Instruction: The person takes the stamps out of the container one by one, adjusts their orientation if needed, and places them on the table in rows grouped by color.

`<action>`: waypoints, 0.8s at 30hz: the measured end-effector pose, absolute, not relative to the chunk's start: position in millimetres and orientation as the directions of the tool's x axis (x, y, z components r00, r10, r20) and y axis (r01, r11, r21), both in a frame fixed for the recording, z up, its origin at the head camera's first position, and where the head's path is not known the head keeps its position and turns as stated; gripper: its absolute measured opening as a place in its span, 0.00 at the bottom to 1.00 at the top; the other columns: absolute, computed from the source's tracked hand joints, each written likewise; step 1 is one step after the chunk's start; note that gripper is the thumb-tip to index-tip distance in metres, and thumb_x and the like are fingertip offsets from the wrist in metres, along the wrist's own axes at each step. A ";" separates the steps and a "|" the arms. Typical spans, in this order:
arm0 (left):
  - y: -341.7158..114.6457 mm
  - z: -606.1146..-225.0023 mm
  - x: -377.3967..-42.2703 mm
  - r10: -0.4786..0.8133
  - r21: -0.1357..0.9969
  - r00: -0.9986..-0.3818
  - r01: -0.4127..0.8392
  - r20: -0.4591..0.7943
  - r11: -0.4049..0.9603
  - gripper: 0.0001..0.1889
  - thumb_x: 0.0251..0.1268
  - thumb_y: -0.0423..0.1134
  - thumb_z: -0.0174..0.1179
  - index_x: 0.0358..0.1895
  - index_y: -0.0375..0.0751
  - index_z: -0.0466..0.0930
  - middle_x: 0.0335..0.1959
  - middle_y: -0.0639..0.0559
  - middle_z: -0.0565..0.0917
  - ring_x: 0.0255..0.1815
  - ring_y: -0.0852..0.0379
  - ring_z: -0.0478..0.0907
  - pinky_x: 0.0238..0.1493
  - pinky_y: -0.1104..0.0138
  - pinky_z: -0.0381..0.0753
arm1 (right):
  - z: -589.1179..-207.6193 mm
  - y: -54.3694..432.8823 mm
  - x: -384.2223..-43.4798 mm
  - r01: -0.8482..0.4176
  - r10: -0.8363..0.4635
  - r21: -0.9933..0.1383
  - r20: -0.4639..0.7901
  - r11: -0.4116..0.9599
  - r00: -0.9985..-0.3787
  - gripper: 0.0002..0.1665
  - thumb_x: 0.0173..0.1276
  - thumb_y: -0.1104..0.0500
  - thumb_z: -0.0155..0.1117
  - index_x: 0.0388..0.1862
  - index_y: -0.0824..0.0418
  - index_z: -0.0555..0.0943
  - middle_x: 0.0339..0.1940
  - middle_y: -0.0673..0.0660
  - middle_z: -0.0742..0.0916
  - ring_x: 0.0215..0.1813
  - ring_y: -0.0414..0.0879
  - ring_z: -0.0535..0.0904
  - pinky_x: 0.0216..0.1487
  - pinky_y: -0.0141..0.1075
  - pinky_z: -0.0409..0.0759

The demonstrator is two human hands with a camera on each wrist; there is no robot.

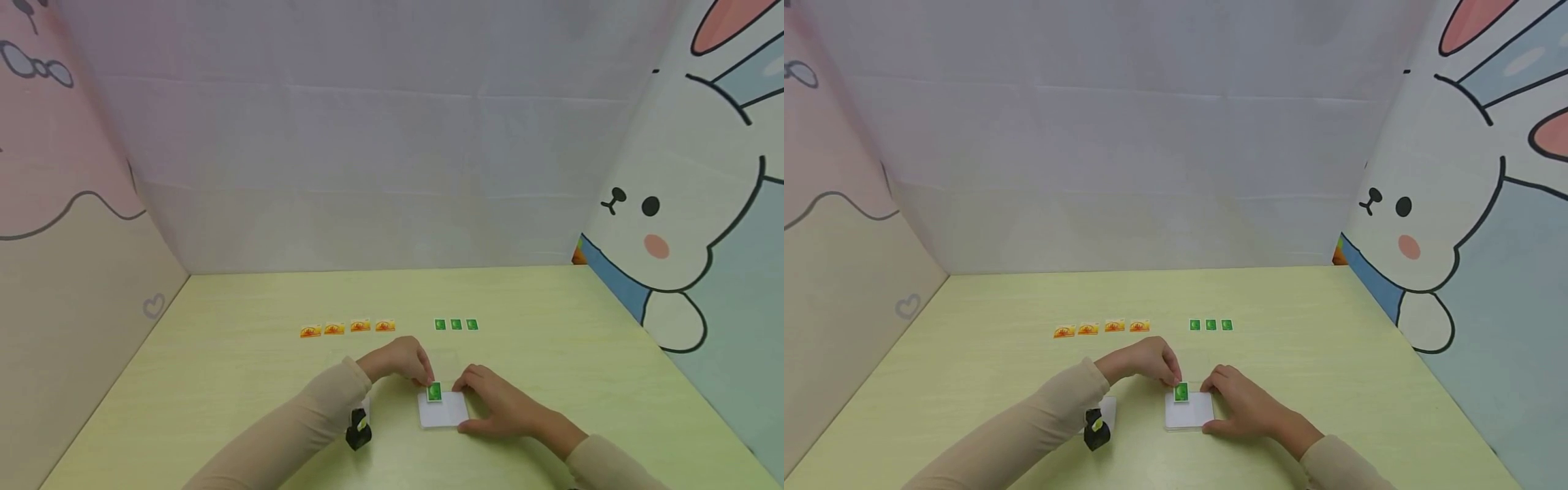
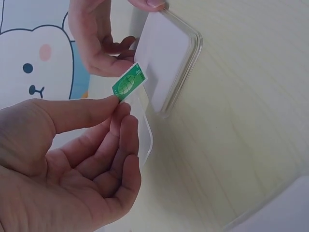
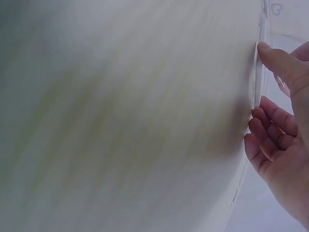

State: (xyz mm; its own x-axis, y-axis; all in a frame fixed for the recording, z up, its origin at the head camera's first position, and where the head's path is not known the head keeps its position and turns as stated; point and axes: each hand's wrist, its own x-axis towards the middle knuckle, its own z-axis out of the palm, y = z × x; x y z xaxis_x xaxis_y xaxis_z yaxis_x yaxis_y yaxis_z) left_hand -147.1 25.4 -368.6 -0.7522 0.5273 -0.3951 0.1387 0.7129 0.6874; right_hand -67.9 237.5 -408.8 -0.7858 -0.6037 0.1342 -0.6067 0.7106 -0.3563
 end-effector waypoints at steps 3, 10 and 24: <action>24.8 -370.1 -148.2 0.528 0.691 -0.754 0.139 -0.391 0.710 0.04 0.55 0.32 0.67 0.26 0.36 0.86 0.26 0.45 0.87 0.24 0.61 0.74 0.30 0.71 0.72 | -409.6 237.7 -67.9 -0.609 -0.603 -0.353 0.141 0.710 -0.785 0.28 0.57 0.41 0.70 0.49 0.58 0.77 0.46 0.46 0.79 0.50 0.38 0.73 0.55 0.38 0.76; 22.7 -371.8 -150.0 0.530 0.704 -0.754 0.128 -0.389 0.699 0.04 0.54 0.33 0.67 0.26 0.36 0.86 0.27 0.44 0.87 0.24 0.60 0.75 0.31 0.70 0.73 | -409.6 237.5 -68.2 -0.586 -0.590 -0.358 0.112 0.727 -0.800 0.28 0.56 0.42 0.71 0.49 0.56 0.77 0.47 0.45 0.78 0.51 0.37 0.72 0.57 0.37 0.75; 21.2 -367.2 -152.3 0.520 0.698 -0.760 0.125 -0.390 0.705 0.03 0.53 0.31 0.65 0.28 0.36 0.87 0.27 0.45 0.88 0.24 0.61 0.76 0.33 0.69 0.76 | -409.7 237.9 -69.8 -0.573 -0.585 -0.367 0.091 0.732 -0.806 0.29 0.57 0.40 0.70 0.50 0.55 0.76 0.48 0.45 0.78 0.51 0.36 0.72 0.58 0.37 0.76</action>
State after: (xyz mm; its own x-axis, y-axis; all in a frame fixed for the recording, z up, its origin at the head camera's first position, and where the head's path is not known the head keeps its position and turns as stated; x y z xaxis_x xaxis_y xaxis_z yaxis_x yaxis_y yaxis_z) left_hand -152.3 21.2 -367.2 -0.7601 0.5200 -0.3896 0.1248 0.7052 0.6979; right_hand -69.8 237.9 -409.7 -0.8060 -0.5848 0.0914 -0.5732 0.7324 -0.3675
